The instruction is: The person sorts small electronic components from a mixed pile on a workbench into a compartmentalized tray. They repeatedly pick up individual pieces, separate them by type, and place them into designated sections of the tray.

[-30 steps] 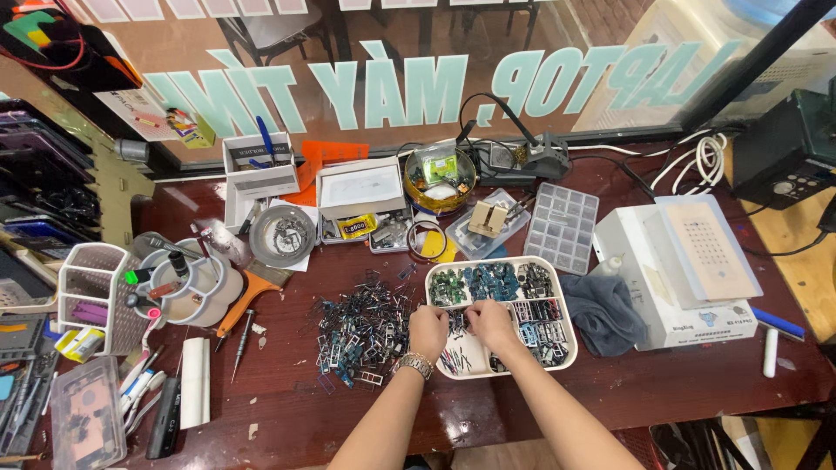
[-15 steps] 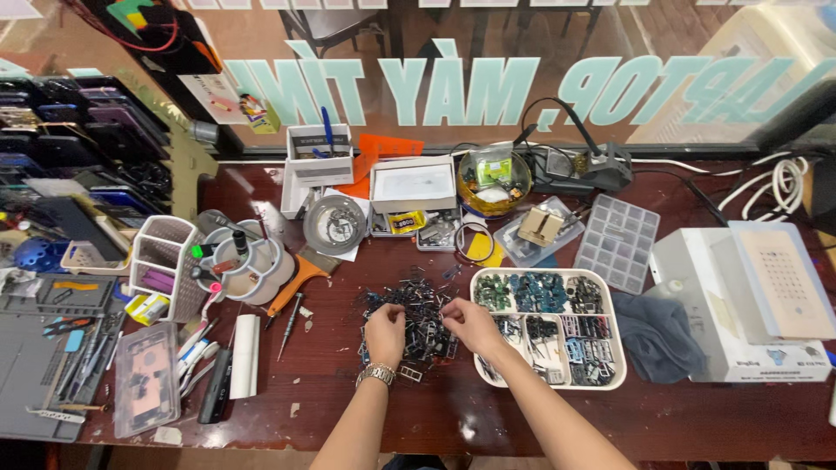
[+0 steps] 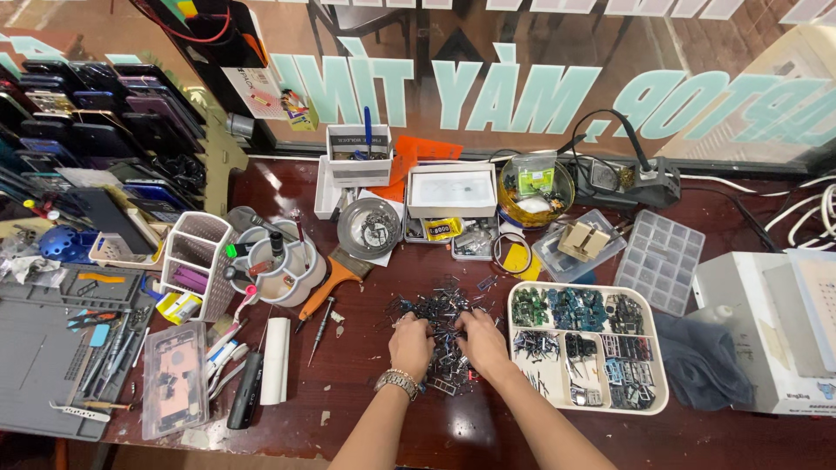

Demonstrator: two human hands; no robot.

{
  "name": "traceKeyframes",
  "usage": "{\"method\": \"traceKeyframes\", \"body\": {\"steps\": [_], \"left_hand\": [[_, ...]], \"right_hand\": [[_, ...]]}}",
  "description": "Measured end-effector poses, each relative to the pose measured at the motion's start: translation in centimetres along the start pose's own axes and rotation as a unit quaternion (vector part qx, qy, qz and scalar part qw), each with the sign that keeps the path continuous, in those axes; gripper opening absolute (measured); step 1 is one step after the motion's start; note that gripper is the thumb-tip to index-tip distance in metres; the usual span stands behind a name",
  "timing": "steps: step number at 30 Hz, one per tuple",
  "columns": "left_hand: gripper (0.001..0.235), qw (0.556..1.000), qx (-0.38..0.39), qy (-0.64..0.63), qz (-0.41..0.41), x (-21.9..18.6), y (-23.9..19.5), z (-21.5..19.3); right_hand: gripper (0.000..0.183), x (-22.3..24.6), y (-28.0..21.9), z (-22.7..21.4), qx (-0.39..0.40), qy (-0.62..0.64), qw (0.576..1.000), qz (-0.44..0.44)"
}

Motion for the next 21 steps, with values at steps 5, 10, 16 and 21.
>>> {"method": "traceKeyframes", "body": {"steps": [5,10,16,21], "left_hand": [[0.016,0.999,0.036,-0.021,0.006,0.4,0.2,0.1],[0.031,0.996,0.044,-0.011,0.071,-1.8,0.8,0.7],[0.026,0.995,0.081,0.004,0.065,-1.1,1.4,2.1],[0.016,0.994,0.083,0.015,0.064,-0.8,1.7,2.8]], "right_hand": [[0.033,0.0,0.0,-0.6,-0.008,0.033,0.999,0.011],[0.043,1.5,0.4,0.0,0.019,-0.021,1.000,-0.009],[0.038,1.7,0.6,0.3,0.021,-0.050,0.998,-0.030],[0.022,1.7,1.2,1.1,0.012,-0.082,0.996,-0.024]]}}
Point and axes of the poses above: each hand's wrist, its own y-axis towards the middle knuckle, its own z-axis out of the palm, x = y × z, the point moved 10 cm from there along y, towards the middle knuckle, and after that the axes turned 3 degrees about z, right-handed, at the moved point
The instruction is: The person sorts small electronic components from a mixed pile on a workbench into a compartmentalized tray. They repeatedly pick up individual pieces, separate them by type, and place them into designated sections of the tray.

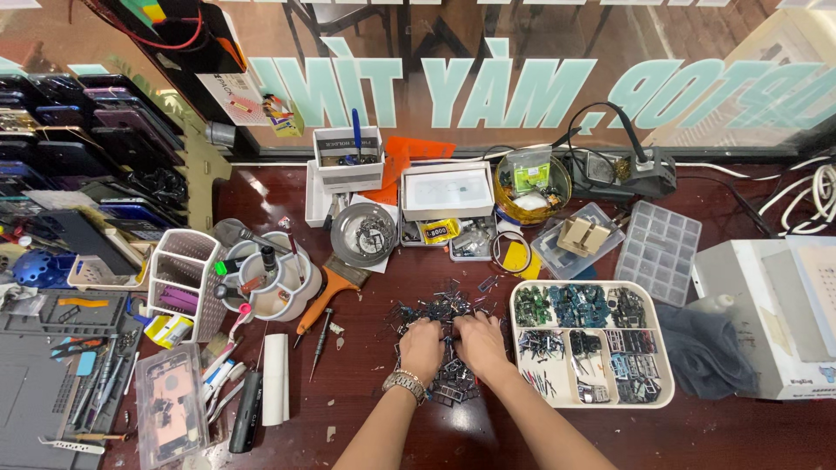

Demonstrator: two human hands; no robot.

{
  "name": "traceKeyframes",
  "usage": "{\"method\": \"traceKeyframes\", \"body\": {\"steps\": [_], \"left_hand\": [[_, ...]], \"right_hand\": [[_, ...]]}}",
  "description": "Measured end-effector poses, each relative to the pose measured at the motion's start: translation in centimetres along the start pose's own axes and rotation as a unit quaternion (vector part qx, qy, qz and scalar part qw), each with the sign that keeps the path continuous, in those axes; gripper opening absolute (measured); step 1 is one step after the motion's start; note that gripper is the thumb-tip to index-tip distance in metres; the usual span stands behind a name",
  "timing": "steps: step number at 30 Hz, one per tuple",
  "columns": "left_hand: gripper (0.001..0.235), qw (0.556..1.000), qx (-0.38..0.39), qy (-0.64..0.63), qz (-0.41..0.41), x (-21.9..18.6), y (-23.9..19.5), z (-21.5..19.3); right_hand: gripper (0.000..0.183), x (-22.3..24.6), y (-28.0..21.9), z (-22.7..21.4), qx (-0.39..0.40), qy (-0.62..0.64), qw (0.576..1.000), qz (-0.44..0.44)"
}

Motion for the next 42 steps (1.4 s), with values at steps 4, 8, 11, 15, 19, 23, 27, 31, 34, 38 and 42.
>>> {"method": "traceKeyframes", "body": {"steps": [4,8,11,15,19,23,27,31,34,38,42], "left_hand": [[0.009,0.997,-0.006,-0.036,-0.073,2.1,-0.2,-0.7],[0.012,0.991,-0.121,-0.053,-0.029,1.5,-1.1,-3.3],[0.017,0.986,-0.104,-0.115,-0.053,1.9,-0.6,-1.8],[0.027,0.823,0.031,-0.540,-0.177,2.6,0.6,5.2],[0.026,0.758,0.050,-0.623,-0.186,1.8,1.2,7.0],[0.026,0.752,0.044,-0.633,-0.179,0.9,1.8,6.7],[0.024,0.713,0.077,-0.676,-0.168,-0.5,1.8,6.6],[0.026,0.702,0.101,-0.684,-0.170,-1.2,1.2,7.1],[0.027,0.704,0.101,-0.684,-0.163,-1.3,0.8,7.4],[0.028,0.716,0.081,-0.674,-0.164,-1.2,0.5,7.9],[0.030,0.709,0.073,-0.679,-0.174,-2.0,0.3,8.1]], "right_hand": [[0.014,-0.5,0.3,0.2,-0.021,-0.011,1.000,-0.002],[0.015,-1.5,0.3,0.0,-0.051,-0.002,0.998,-0.033],[0.014,-4.3,1.0,1.3,-0.007,0.068,0.996,0.053],[0.023,-7.0,1.9,1.9,-0.002,0.271,0.957,0.100],[0.022,-7.8,1.6,1.3,-0.010,0.316,0.945,0.082],[0.021,-8.4,1.1,0.3,-0.020,0.382,0.923,0.039],[0.023,-11.7,0.9,2.6,0.079,0.566,0.805,0.158],[0.029,-12.9,0.2,2.5,0.101,0.587,0.783,0.179],[0.028,-12.2,-0.2,-0.2,0.036,0.455,0.885,0.097],[0.026,-9.2,-1.1,-2.3,0.012,0.397,0.918,0.011],[0.027,-8.8,-2.2,-2.8,0.001,0.350,0.937,0.009]]}}
Point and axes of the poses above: each hand's wrist, its own y-axis towards the middle knuckle, its own z-axis out of the palm, x = y × z, the point moved 10 cm from there along y, towards the middle knuckle, and after that the axes turned 3 degrees about z, right-handed, at the moved point
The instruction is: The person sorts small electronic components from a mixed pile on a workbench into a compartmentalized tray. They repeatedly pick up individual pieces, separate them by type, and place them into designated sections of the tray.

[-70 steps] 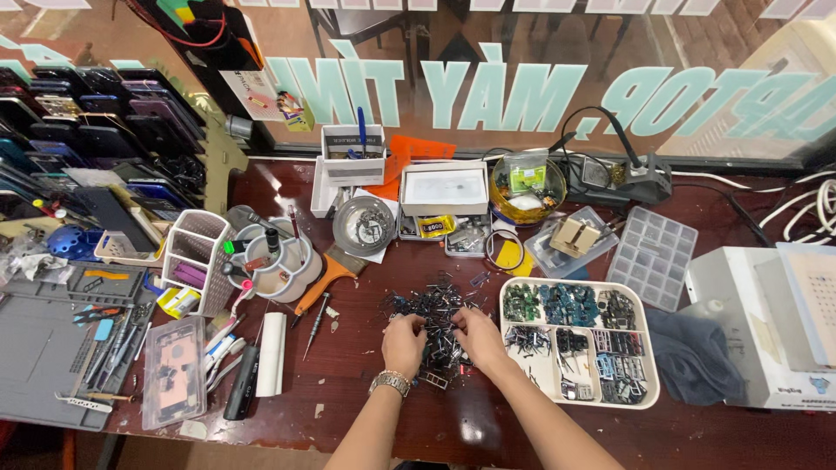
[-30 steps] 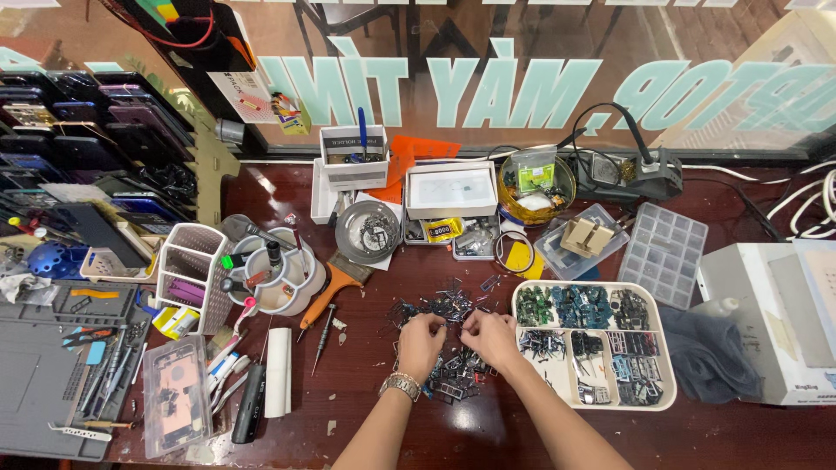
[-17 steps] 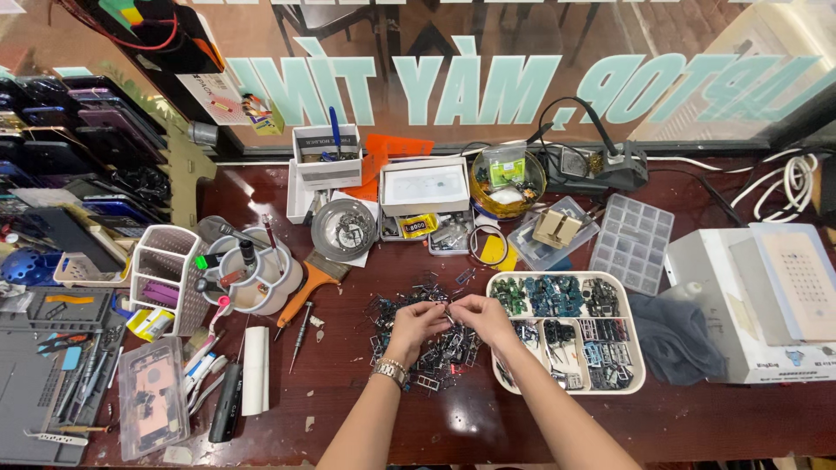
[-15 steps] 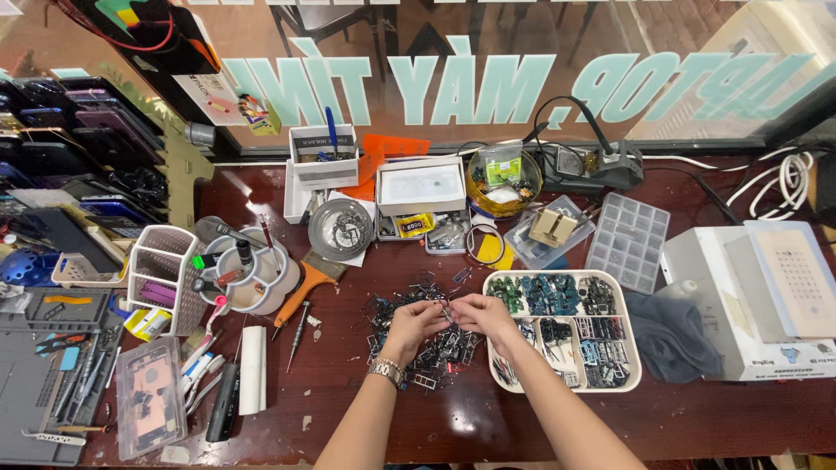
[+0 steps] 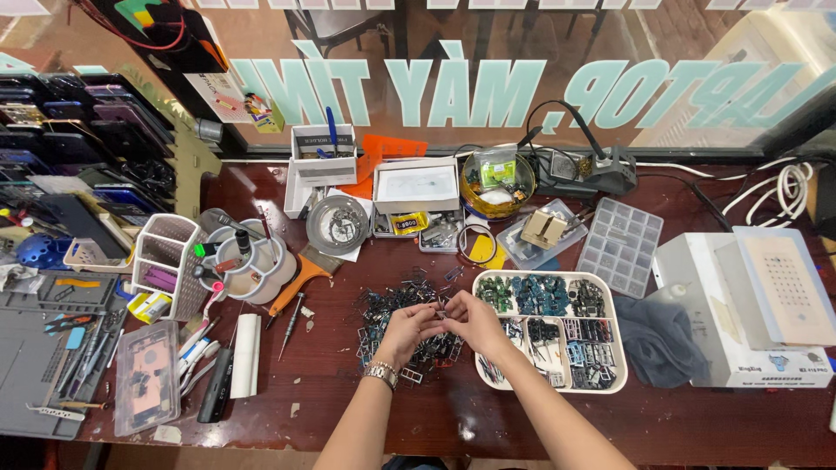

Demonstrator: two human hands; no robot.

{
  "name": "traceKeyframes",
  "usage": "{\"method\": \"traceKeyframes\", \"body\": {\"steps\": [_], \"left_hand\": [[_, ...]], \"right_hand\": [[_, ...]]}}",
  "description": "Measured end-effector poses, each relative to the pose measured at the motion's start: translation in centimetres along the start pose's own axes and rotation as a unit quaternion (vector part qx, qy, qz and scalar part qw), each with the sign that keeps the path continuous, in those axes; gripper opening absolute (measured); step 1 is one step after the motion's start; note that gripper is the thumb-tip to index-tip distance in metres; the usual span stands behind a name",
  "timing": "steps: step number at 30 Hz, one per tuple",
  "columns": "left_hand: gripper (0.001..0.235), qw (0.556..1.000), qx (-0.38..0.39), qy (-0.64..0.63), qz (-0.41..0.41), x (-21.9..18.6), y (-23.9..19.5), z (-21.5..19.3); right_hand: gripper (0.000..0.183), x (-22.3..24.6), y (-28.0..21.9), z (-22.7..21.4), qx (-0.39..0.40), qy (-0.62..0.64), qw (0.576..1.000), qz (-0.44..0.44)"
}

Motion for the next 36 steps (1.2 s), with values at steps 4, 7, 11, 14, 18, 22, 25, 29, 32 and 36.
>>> {"method": "traceKeyframes", "body": {"steps": [4,7,11,14,18,22,25,29,32,36], "left_hand": [[0.032,1.000,-0.004,-0.014,-0.003,-0.5,-1.1,1.1],[0.032,1.000,0.003,-0.018,-0.005,-0.8,-1.8,2.2],[0.031,1.000,0.014,-0.011,-0.004,-0.3,-1.7,3.7],[0.030,1.000,0.023,0.008,-0.005,1.4,-0.6,5.0],[0.026,0.998,0.003,0.066,-0.009,5.7,2.5,7.1],[0.022,0.993,-0.074,0.086,0.022,9.4,4.7,9.0],[0.026,0.975,-0.115,0.187,0.022,10.2,5.1,9.3],[0.029,0.907,-0.117,0.402,0.050,6.7,4.2,10.0],[0.023,0.891,-0.130,0.423,0.096,3.8,1.6,10.6],[0.020,0.842,-0.198,0.456,0.210,-1.8,-1.6,9.9]], "right_hand": [[0.023,-1.1,0.2,-0.4,0.028,0.066,0.997,0.040],[0.021,-2.2,-0.2,-1.0,0.049,0.110,0.990,0.066],[0.021,-4.7,-0.8,-1.8,0.066,0.160,0.980,0.101],[0.019,-7.9,-0.8,-2.7,0.053,0.246,0.961,0.117],[0.018,-14.3,-1.3,-4.6,0.003,0.274,0.947,0.166],[0.017,-17.0,-1.6,-7.0,-0.061,0.206,0.961,0.175],[0.021,-16.6,-2.1,-8.5,-0.080,0.052,0.980,0.172],[0.025,-13.1,-2.5,-9.7,-0.110,-0.089,0.984,0.107],[0.023,-8.9,-2.9,-9.3,-0.122,-0.173,0.977,0.004],[0.017,-5.9,-3.5,-9.2,-0.140,-0.139,0.980,0.018]]}}
Point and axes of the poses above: each hand's wrist, its own y-axis towards the middle knuckle, its own z-axis out of the palm, x = y × z, the point moved 10 cm from there along y, towards the middle knuckle, and after that the axes turned 3 degrees about z, right-handed, at the moved point
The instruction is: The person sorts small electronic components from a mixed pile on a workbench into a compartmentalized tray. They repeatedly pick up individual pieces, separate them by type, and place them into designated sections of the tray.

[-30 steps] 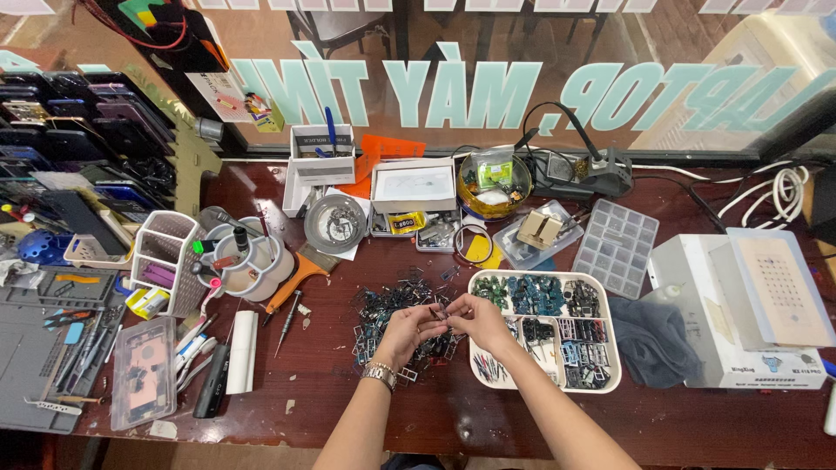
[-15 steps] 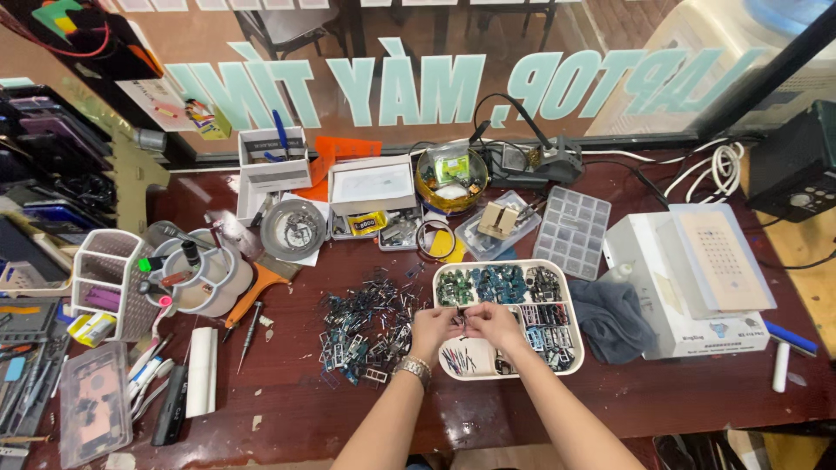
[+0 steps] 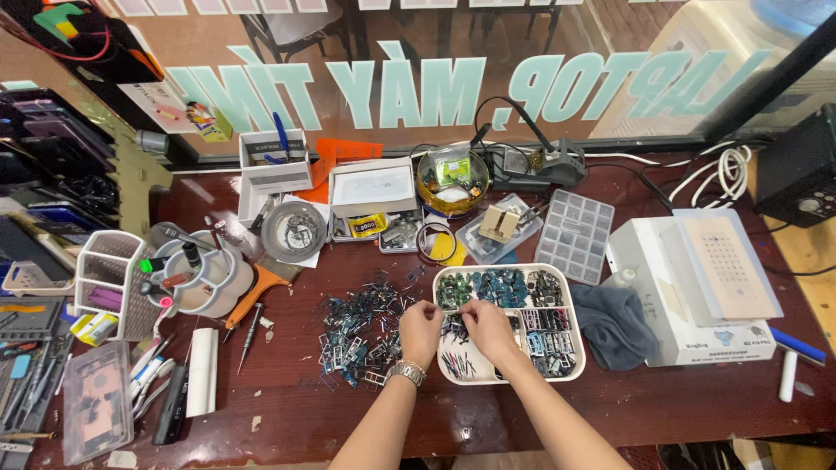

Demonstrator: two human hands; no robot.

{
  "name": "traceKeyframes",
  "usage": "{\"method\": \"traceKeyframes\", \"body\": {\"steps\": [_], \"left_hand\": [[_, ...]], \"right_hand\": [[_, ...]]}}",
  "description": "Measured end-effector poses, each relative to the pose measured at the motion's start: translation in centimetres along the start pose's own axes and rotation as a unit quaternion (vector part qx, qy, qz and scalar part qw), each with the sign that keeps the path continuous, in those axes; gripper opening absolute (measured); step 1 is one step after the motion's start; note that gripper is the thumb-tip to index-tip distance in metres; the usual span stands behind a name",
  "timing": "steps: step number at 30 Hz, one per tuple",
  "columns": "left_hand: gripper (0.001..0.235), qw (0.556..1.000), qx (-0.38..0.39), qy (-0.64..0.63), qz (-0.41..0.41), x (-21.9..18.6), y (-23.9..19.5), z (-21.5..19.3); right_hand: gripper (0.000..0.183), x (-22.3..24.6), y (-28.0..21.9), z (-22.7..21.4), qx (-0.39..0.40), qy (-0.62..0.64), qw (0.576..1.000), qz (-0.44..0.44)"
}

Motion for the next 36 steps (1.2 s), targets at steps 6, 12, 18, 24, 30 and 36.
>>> {"method": "traceKeyframes", "body": {"steps": [6,12,18,24,30,36], "left_hand": [[0.017,0.996,-0.063,0.002,-0.055,5.7,1.1,-7.3],[0.018,0.996,0.064,0.059,-0.005,8.8,0.8,-7.4],[0.029,0.981,0.106,0.158,0.031,7.3,-0.4,-6.4],[0.023,0.979,0.138,0.144,-0.034,8.8,0.9,-6.0],[0.021,0.989,0.149,0.021,-0.008,10.1,2.3,-5.9],[0.016,0.990,0.142,-0.010,-0.010,9.9,2.8,-6.5]], "right_hand": [[0.017,3.2,1.1,3.2,0.060,0.069,0.996,0.019],[0.018,4.5,0.6,10.5,0.203,0.087,0.975,0.033],[0.022,3.4,-0.9,12.3,0.152,0.005,0.981,0.122],[0.019,2.6,0.3,15.0,0.135,0.093,0.980,0.109],[0.017,2.4,1.2,15.6,0.147,0.160,0.968,0.127],[0.013,3.3,1.0,15.2,0.144,0.199,0.957,0.151]]}}
Point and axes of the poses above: each hand's wrist, its own y-axis towards the middle knuckle, its own z-axis out of the palm, x = y × z, the point moved 10 cm from there along y, towards the middle knuckle, and after that the axes turned 3 degrees about z, right-handed, at the moved point
